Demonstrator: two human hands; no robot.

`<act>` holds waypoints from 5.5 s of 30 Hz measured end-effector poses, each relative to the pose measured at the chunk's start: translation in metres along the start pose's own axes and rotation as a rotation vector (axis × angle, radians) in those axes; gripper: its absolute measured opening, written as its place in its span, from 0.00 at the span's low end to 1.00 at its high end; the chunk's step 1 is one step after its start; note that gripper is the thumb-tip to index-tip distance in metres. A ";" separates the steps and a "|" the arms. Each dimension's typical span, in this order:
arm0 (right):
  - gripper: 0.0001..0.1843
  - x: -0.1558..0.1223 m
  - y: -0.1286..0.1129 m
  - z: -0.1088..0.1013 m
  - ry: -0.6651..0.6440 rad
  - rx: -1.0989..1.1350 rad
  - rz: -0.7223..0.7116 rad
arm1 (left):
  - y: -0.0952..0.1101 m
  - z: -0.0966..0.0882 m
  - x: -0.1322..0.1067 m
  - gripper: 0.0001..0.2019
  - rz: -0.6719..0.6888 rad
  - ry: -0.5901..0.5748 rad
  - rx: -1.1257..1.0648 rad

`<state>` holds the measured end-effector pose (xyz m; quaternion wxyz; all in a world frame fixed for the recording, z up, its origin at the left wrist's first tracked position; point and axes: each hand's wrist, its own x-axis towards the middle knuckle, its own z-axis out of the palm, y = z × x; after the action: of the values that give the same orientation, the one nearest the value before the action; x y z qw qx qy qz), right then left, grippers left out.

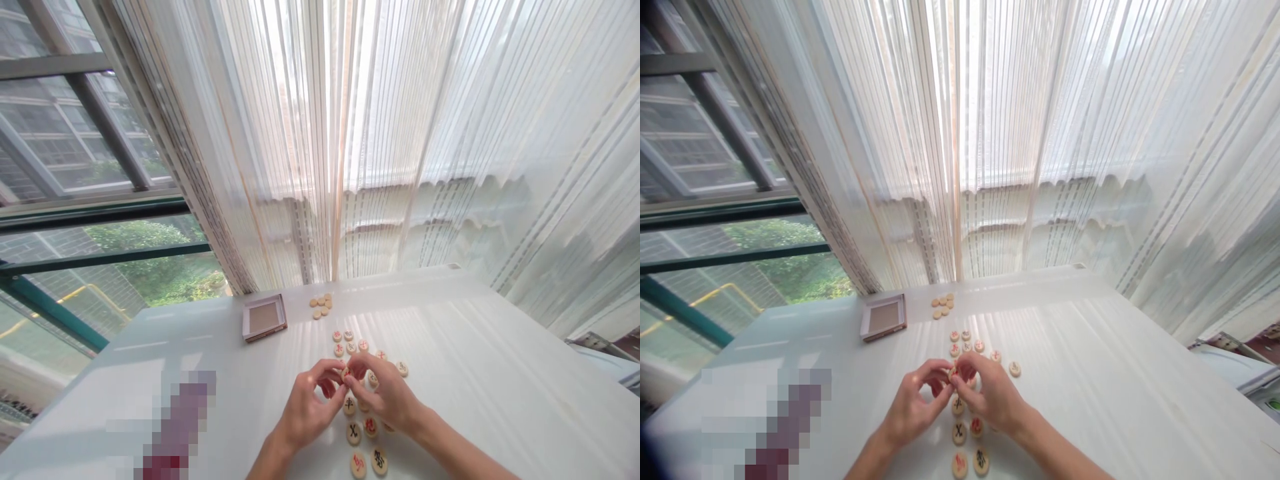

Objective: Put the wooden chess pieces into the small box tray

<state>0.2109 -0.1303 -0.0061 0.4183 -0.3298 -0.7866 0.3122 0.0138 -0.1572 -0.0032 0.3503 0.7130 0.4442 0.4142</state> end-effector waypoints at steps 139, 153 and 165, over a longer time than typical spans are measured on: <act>0.08 0.004 0.003 -0.016 0.058 -0.104 -0.036 | -0.052 -0.032 0.018 0.14 0.125 0.125 0.588; 0.08 0.003 0.004 -0.015 0.062 -0.106 -0.040 | -0.050 -0.032 0.018 0.14 0.118 0.119 0.590; 0.09 0.012 0.006 -0.019 0.120 -0.158 0.040 | -0.053 -0.032 0.018 0.13 0.145 0.146 0.566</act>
<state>0.2235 -0.1134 0.0031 0.4309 -0.3955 -0.7756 0.2373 -0.0288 -0.1172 -0.0308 0.0743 0.7805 0.5139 0.3480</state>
